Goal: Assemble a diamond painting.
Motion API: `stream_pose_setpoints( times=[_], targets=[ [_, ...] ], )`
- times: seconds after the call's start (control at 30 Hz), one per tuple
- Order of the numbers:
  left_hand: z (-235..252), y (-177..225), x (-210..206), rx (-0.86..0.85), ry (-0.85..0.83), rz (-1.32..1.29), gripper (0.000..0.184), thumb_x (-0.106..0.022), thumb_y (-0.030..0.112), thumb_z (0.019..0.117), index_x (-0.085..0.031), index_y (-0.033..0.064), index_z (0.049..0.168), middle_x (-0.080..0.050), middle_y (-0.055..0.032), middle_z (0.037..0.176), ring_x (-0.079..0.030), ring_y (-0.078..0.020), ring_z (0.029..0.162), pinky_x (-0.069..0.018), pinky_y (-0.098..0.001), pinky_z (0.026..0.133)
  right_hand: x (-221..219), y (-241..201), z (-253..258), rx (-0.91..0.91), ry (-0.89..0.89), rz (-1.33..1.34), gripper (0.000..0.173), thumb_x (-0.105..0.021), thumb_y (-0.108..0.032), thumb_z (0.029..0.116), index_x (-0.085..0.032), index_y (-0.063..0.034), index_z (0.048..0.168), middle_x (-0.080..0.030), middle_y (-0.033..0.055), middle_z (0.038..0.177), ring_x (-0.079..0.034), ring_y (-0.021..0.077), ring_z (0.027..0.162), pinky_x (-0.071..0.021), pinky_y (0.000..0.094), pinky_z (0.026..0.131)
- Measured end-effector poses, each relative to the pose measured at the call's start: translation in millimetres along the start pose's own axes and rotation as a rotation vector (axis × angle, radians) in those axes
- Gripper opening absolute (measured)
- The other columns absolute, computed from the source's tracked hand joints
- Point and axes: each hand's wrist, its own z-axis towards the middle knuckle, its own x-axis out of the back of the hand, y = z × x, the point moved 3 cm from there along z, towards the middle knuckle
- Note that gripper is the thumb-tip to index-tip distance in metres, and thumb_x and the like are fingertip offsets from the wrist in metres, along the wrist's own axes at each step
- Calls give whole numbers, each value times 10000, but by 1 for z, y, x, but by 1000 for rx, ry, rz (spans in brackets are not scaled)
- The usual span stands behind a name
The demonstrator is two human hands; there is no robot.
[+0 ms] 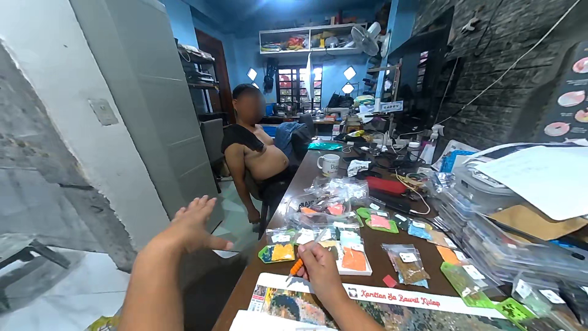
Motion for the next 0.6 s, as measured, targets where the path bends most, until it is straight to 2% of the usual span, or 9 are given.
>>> stream_pose_setpoints(
  times=[0.07,0.17,0.2,0.3,0.4,0.43,0.47,0.53,0.6],
  targets=[
    [-7,33,-4,-163,-11,-86,1196,-972,404,636,-345,3,1572,-249,-247,1649,-204,-450,1527,-146,-653,1212,0,0,0,5,-5,2,222,-477,-134,1069,-615,-10,947,-611,-8,721,-580,30,580,-506,182,574],
    [-19,72,-10,-331,-158,-213,1184,-946,379,635,-321,122,1608,-248,-127,1677,-196,-357,1546,-214,-581,1217,2,-1,0,5,-1,7,216,-476,-130,1068,-617,-6,960,-609,-10,723,-574,27,577,-503,181,570],
    [-21,73,-8,-318,-147,-193,1149,-943,356,655,-337,121,1602,-268,-128,1670,-209,-360,1542,-221,-583,1214,2,-1,0,5,0,11,213,-477,-128,1067,-617,-7,962,-609,-11,724,-573,25,579,-502,180,572],
    [-14,49,5,-88,90,104,1082,-941,389,705,-393,-22,1543,-281,-271,1631,-209,-467,1524,-141,-675,1204,3,-1,-1,0,6,8,216,-479,-129,1071,-614,-13,949,-611,-12,720,-573,21,574,-500,175,567],
    [-18,30,18,79,43,147,1109,-899,456,750,-322,7,1584,-246,-254,1650,-151,-452,1545,-59,-709,1197,1,-1,1,12,-10,-3,220,-473,-132,1071,-612,-14,948,-615,-8,725,-577,26,580,-500,179,570],
    [-24,31,21,63,-1,74,1081,-901,429,758,-331,39,1588,-320,-229,1626,-220,-434,1530,-96,-691,1204,1,0,1,15,-16,-2,222,-472,-133,1070,-613,-14,947,-617,-7,726,-581,28,583,-505,182,575],
    [-32,33,23,18,-49,-26,1033,-902,389,767,-355,83,1588,-434,-196,1565,-350,-402,1474,-208,-645,1197,1,0,1,18,-18,-1,221,-474,-135,1067,-615,-17,944,-617,-9,726,-581,28,585,-506,183,578],
    [-51,41,29,-218,-152,-234,837,-867,325,791,-490,117,1509,-695,-111,1226,-653,-268,1139,-522,-469,973,1,1,1,23,-14,0,218,-481,-140,1064,-616,-24,937,-615,-15,716,-574,24,579,-498,181,572],
    [-76,45,37,-626,-179,-419,558,-787,431,814,-686,132,1274,-733,54,896,-697,-64,818,-592,-250,739,3,0,1,23,-3,-3,214,-483,-140,1064,-619,-27,943,-615,-22,713,-577,18,577,-505,180,572]
  ],
)
